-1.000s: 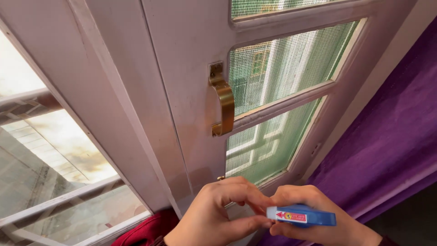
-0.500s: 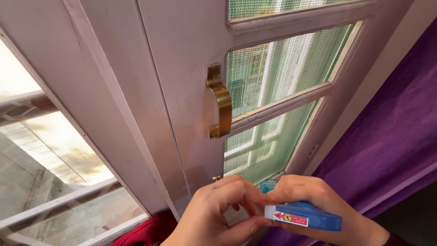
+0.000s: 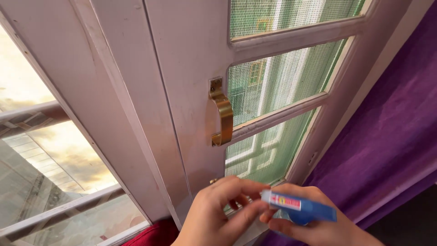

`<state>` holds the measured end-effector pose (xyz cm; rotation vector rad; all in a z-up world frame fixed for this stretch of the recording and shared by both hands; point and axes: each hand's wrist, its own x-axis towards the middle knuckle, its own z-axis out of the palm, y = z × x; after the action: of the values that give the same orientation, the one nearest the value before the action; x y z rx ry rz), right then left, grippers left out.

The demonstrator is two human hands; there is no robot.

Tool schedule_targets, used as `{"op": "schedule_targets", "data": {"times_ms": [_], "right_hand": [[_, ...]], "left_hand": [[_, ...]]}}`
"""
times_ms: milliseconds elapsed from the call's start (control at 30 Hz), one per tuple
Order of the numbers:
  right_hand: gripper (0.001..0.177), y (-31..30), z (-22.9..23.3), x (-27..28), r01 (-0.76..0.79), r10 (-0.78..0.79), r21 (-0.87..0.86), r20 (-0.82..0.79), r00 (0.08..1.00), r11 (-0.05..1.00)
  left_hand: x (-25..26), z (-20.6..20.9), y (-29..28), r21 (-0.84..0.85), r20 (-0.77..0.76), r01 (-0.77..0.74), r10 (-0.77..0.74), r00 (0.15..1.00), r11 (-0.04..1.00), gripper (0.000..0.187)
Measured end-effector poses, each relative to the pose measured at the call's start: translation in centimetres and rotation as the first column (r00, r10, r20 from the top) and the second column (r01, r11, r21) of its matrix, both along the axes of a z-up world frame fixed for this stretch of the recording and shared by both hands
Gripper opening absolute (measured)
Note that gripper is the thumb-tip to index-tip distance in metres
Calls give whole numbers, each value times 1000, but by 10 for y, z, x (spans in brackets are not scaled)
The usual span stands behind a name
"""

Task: Cleaning a window glass and frame with a spray bottle and cloth.

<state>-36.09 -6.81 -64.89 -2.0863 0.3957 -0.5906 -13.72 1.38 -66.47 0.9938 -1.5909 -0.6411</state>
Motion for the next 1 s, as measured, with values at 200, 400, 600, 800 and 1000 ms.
{"op": "schedule_targets", "data": {"times_ms": [200, 400, 600, 800, 1000], "right_hand": [[31, -29, -23, -39, 417, -467, 255, 178, 866, 872], [21, -13, 64, -13, 514, -513, 79, 291, 808, 854], [16, -6, 98, 1, 637, -663, 198, 328, 673, 745], [16, 6, 123, 6, 614, -690, 316, 363, 626, 723], [21, -5, 115, -12, 661, -713, 294, 427, 556, 691]], "left_hand": [[-7, 45, -5, -37, -213, -139, 129, 969, 990, 25], [-15, 106, -8, -58, -320, -124, 99, 942, 991, 32], [-30, 96, -18, 34, -477, -8, 24, 878, 999, 40], [-44, 75, -15, 239, -344, -98, 178, 922, 966, 45], [-78, -168, -134, 476, -180, -62, 166, 969, 877, 73]]}}
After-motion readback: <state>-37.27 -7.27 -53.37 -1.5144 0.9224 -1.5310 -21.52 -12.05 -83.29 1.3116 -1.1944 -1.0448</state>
